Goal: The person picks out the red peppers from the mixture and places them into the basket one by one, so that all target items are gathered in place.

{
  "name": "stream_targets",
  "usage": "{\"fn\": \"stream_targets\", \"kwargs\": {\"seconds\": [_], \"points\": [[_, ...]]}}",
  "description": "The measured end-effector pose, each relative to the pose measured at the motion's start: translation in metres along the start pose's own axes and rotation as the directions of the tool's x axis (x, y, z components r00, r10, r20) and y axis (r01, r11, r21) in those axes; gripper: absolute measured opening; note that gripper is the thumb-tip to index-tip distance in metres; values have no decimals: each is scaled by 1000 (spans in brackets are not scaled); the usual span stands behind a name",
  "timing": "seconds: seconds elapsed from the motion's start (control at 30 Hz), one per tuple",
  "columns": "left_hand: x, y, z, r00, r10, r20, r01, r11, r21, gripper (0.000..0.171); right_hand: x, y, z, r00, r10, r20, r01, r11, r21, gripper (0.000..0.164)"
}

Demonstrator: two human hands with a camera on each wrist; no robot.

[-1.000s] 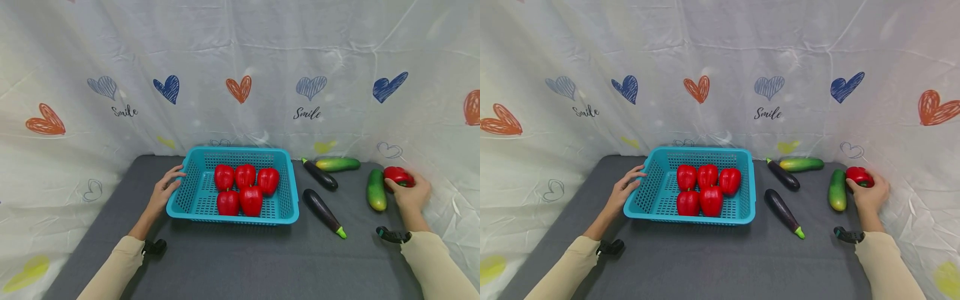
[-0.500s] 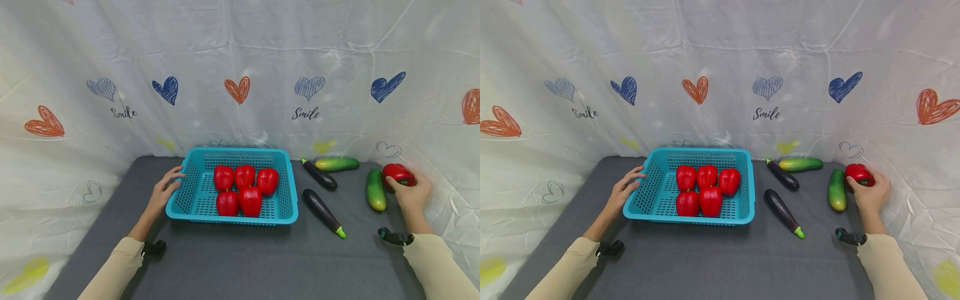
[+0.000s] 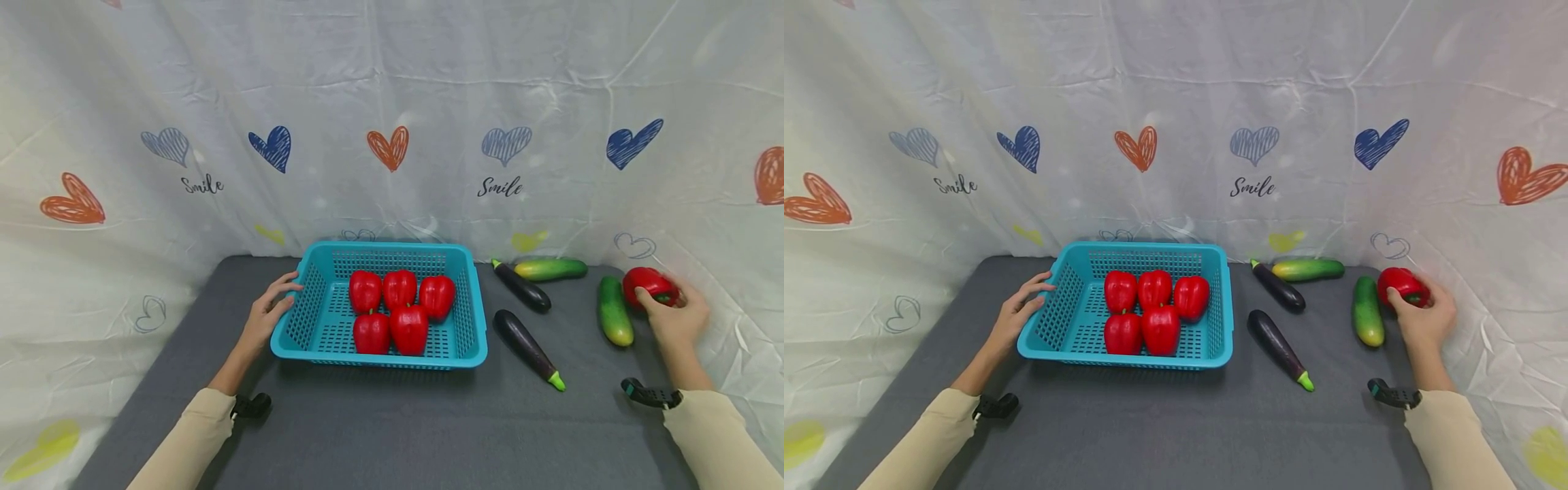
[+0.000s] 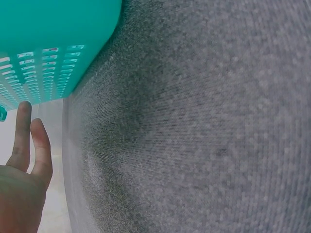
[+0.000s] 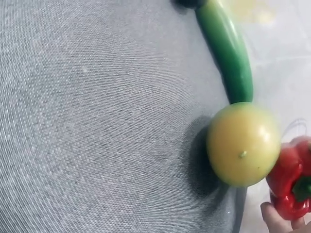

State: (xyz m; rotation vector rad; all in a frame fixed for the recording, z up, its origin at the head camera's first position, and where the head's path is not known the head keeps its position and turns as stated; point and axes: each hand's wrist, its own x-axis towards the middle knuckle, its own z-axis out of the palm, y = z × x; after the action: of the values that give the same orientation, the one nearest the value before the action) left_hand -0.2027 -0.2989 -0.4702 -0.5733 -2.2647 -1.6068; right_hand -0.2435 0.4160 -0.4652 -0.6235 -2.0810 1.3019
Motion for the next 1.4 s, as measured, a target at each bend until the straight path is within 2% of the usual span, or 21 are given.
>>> {"fn": "stream_targets", "kwargs": {"seconds": [0.2, 0.4, 0.5, 0.63, 0.87, 1.0, 1.1, 1.17, 1.27, 1.33, 1.4], "points": [[0, -1, 0, 1000, 1, 2, -1, 1000, 1, 28, 0, -2, 0, 991, -133, -28, 135, 987, 90, 43], [0, -1, 0, 1000, 1, 5, -1, 1000, -5, 28, -3, -11, -1, 955, -298, -6, 297, 949, 109, 38], [-1, -1, -1, 1000, 0, 5, 0, 1000, -2, 28, -9, -23, -2, 941, -338, 17, 331, 931, 156, 38], [-1, -2, 0, 1000, 1, -2, -1, 1000, -6, 27, -16, -39, -1, 945, -320, 63, 299, 928, 222, 40], [-1, -2, 1, 1000, 0, -4, 0, 1000, -2, 28, -16, -46, 4, 974, -145, 173, 113, 978, 178, 49], [0, -2, 0, 1000, -7, 1, 7, 1000, -7, 28, -19, -52, 5, 963, -110, 247, 75, 986, 147, 58], [0, -2, 0, 1000, -16, -2, 16, 1000, -11, 28, -24, -61, 9, 949, -161, 272, 123, 981, 153, 58], [-1, -2, 0, 1000, -21, -6, 21, 1000, -10, 28, -28, -68, 12, 939, -203, 278, 155, 971, 185, 56], [-1, -2, 0, 1000, -23, -6, 23, 1000, -4, 28, -31, -77, 17, 928, -242, 284, 142, 933, 330, 52], [-1, -2, 0, 1000, -24, -4, 24, 1000, -5, 28, -33, -82, 20, 915, -253, 316, 90, 889, 450, 52], [-2, -2, 0, 1000, -26, -2, 26, 1000, -7, 28, -35, -86, 23, 893, -263, 365, 18, 831, 556, 54]]}}
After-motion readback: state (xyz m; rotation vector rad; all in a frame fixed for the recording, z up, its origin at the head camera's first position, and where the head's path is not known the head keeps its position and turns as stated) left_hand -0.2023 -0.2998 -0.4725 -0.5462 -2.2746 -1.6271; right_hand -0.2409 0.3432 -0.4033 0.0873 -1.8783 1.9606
